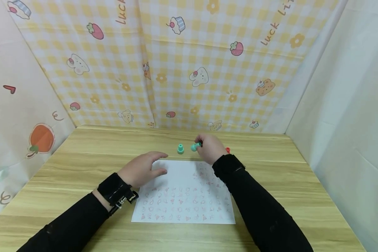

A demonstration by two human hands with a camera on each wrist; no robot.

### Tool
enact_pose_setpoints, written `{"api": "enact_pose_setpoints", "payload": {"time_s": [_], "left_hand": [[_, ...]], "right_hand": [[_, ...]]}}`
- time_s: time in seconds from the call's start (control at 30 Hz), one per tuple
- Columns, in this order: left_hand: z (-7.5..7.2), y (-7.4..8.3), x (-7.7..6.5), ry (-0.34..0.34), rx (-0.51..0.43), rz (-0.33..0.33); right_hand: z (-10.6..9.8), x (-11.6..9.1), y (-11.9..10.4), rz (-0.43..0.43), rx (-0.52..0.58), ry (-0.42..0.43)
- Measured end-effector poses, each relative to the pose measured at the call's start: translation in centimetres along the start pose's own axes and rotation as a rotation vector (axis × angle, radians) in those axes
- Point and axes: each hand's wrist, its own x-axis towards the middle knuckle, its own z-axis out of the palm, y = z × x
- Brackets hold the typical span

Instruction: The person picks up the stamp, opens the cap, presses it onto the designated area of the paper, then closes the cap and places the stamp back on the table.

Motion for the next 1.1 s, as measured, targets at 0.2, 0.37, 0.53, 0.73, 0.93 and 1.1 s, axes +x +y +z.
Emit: {"api": "enact_pose_setpoints", "payload": {"time_s": [0.2,0.37,0.53,0.73,0.93,1.1], "left_hand": [[-0.3,-0.2,0.0,-0.003,0.079,-0.002],[-0.3,-0.6,0.0,-0.018,0.111,-0.023],[-0.5,-0.8,-0.2,-0.049,0.126,-0.041],[-0.7,-0.9,-0.2,-0.066,0.142,-0.056],[-1.0,-0.9,-0.2,-0.075,0.147,-0.066],[-1.0,-1.1,-0.2,-0.069,0.15,-0.063]], "right_hand": [[0.2,1.7,1.1,0.013,-0.122,-0.027],[0.4,2.5,1.5,0.027,-0.208,-0.075],[0.5,2.9,1.7,0.053,-0.217,-0.112],[0.9,3.2,2.5,0.058,-0.252,-0.139],[1.0,3.3,2.9,0.069,-0.269,-0.176],[1.0,3.4,2.9,0.069,-0.291,-0.185]]}}
